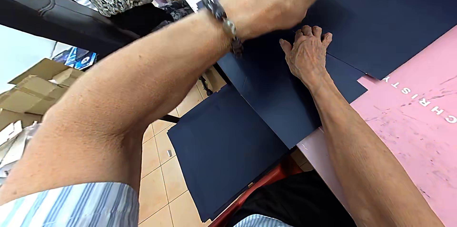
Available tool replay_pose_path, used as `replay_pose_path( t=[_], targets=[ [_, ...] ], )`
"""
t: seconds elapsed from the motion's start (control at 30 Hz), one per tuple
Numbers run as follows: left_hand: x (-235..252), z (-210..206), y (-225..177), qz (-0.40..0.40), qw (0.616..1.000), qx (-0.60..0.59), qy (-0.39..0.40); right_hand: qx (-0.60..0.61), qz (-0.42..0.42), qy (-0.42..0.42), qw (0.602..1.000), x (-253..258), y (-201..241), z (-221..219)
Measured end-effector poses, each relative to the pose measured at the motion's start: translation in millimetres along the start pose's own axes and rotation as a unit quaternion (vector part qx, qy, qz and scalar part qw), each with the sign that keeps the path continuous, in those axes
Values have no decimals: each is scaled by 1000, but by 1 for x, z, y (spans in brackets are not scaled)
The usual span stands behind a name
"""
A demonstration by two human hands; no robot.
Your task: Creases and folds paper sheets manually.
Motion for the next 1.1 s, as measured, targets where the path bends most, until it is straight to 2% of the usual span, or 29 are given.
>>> replay_pose_path(
  t=[0.1,0.2,0.23,0.37,0.4,0.47,0.53,0.57,0.67,0.73,0.8,0.97,1.07,1.1],
  targets=[
    [8,-31,-30,-16,999,19,41,42,38,-51,997,-5,1,3],
    [11,-51,-39,-24,999,20,38,91,68,-84,990,-8,-3,4],
    [13,-50,-38,-19,999,21,36,108,73,-63,989,-5,-5,5],
    [16,-42,-35,-1,999,15,51,119,110,121,979,3,-18,17],
    [16,-43,-36,-2,998,14,54,127,142,123,974,3,-23,22],
    [13,-50,-40,-11,999,10,52,106,170,42,979,-3,-38,27],
    [13,-59,-43,-14,999,13,40,23,98,-36,994,-11,-47,33],
    [13,-62,-43,-9,999,11,38,-13,65,-46,997,-14,-49,37],
    [9,-73,-46,5,999,6,50,-17,42,63,997,-15,-63,40],
    [10,-80,-49,5,999,7,41,-2,69,83,994,-15,-75,41],
    [6,-86,-49,3,1000,13,18,8,92,50,994,-19,-78,39],
    [-13,-95,-46,5,999,-13,-36,70,82,-7,994,-24,-83,40],
    [-18,-104,-50,7,997,-50,-60,31,104,-56,993,-30,-83,42],
    [-20,-104,-53,9,997,-68,-47,4,123,-58,991,-33,-79,40]
  ],
)
Point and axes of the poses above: each hand's wrist, its own x-axis towards the middle knuckle, its own z-axis out of the back of the hand, y = z × x, the point moved 7 cm from there along x, towards the middle knuckle, and after that the axes turned 15 degrees about -z, right-handed, at the moved point
